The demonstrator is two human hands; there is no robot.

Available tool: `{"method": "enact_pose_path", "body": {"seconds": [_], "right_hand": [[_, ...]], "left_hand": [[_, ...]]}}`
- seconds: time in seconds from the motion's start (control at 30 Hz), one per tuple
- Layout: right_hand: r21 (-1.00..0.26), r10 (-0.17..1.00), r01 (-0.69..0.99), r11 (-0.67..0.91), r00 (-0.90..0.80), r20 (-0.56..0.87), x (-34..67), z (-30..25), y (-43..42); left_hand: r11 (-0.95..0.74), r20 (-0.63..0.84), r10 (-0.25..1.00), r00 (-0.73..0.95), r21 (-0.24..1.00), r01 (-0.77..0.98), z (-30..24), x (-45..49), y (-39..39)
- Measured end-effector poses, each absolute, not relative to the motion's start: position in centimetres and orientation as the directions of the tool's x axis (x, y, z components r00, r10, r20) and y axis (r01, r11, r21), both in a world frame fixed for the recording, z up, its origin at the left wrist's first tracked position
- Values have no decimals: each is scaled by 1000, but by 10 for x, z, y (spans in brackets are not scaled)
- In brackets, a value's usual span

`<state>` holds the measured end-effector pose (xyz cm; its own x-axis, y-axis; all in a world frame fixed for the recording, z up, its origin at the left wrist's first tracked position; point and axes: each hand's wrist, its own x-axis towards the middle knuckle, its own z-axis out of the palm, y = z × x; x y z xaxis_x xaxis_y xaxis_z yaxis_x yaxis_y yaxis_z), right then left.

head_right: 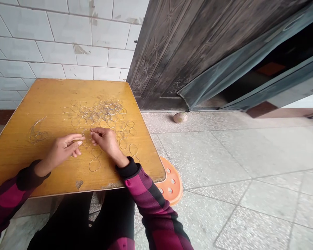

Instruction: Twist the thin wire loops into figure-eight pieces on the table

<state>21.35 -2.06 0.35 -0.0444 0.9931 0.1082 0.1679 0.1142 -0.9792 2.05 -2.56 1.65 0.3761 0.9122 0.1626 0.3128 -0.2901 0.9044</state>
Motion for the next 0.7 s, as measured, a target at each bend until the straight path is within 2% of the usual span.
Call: {"method": "enact_pose_path", "body": {"seconds": [0.07, 0.13, 0.2, 0.27, 0.33, 0.4, 0.5, 0.6, 0.7], "right_hand": [[-973, 992, 191, 127, -43, 121, 217, 5, -20], [-964, 989, 224, 146, -46, 139, 218, 7, -21], [-950, 985, 262, 169, -63, 158, 219, 7, -21], [-936, 980, 291, 196, -89, 178, 219, 6, -22], [-927, 975, 307, 217, -107, 192, 219, 5, -22], [-917, 971, 323, 235, -115, 208, 220, 5, -22], [-881, 957, 376, 288, -133, 257, 221, 8, -24], [-820, 930, 440, 366, -185, 317, 221, 12, -27], [-771, 904, 472, 428, -239, 355, 220, 16, -29]], "left_hand": [[-556, 434, 827, 357, 727, 403, 21, 17, -29], [-717, 643, 687, 337, 528, 455, 24, 13, -27], [-762, 712, 610, 348, 409, 501, 26, 11, -21], [-757, 688, 615, 386, 376, 534, 26, 10, -13], [-744, 617, 656, 435, 434, 508, 24, 9, -5], [-697, 521, 716, 465, 572, 433, 21, 8, -1], [-539, 343, 804, 485, 764, 353, 19, 7, 1], [-405, 177, 832, 526, 842, 357, 21, 7, 0], [-320, 74, 829, 554, 875, 362, 23, 9, -1]]}}
